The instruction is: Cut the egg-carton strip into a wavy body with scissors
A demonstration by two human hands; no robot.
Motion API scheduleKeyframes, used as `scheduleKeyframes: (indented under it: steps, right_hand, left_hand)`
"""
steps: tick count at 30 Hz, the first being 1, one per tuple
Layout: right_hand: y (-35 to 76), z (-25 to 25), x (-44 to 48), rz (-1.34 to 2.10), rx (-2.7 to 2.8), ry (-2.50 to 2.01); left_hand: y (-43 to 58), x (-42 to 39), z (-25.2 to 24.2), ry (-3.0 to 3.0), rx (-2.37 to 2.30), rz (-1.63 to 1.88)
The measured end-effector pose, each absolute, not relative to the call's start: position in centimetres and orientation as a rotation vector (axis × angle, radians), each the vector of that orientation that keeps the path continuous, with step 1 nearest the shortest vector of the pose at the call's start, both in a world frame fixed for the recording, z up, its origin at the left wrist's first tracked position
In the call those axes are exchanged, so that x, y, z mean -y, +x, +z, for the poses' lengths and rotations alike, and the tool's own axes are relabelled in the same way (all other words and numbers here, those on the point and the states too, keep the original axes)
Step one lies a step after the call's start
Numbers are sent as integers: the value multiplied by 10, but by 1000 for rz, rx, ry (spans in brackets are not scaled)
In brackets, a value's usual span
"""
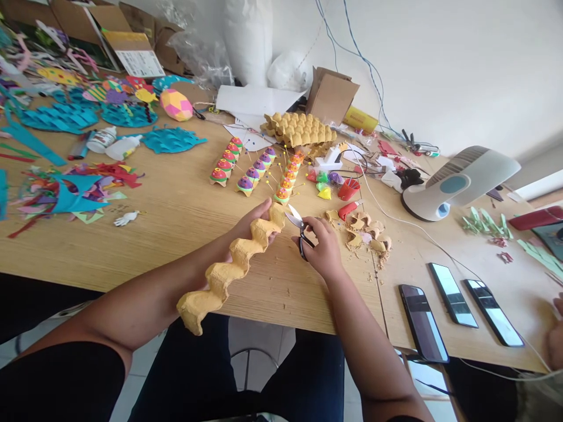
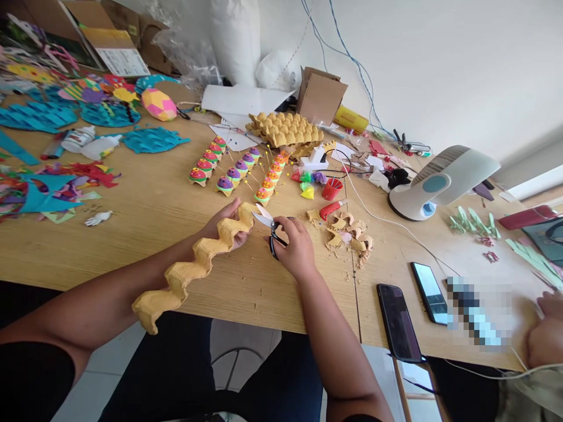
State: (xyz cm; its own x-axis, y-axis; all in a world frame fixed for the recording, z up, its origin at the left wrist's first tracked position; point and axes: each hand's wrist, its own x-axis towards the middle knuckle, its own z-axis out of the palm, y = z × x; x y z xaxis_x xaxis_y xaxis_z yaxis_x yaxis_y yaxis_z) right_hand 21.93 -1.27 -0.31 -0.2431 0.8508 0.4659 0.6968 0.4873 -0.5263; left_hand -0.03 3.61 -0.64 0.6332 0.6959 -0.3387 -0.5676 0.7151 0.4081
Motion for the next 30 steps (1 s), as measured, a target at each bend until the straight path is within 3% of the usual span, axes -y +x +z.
scheduleKeyframes:
  steps: [18,30]
  right_hand:
    - [230,-6,9,102,2133,-1257]
    - [234,-11,7,202,2146,-1318]
  left_hand:
    - [1,-33,-3,249,-476,728]
    - [2,-33,-4,237,-487,717]
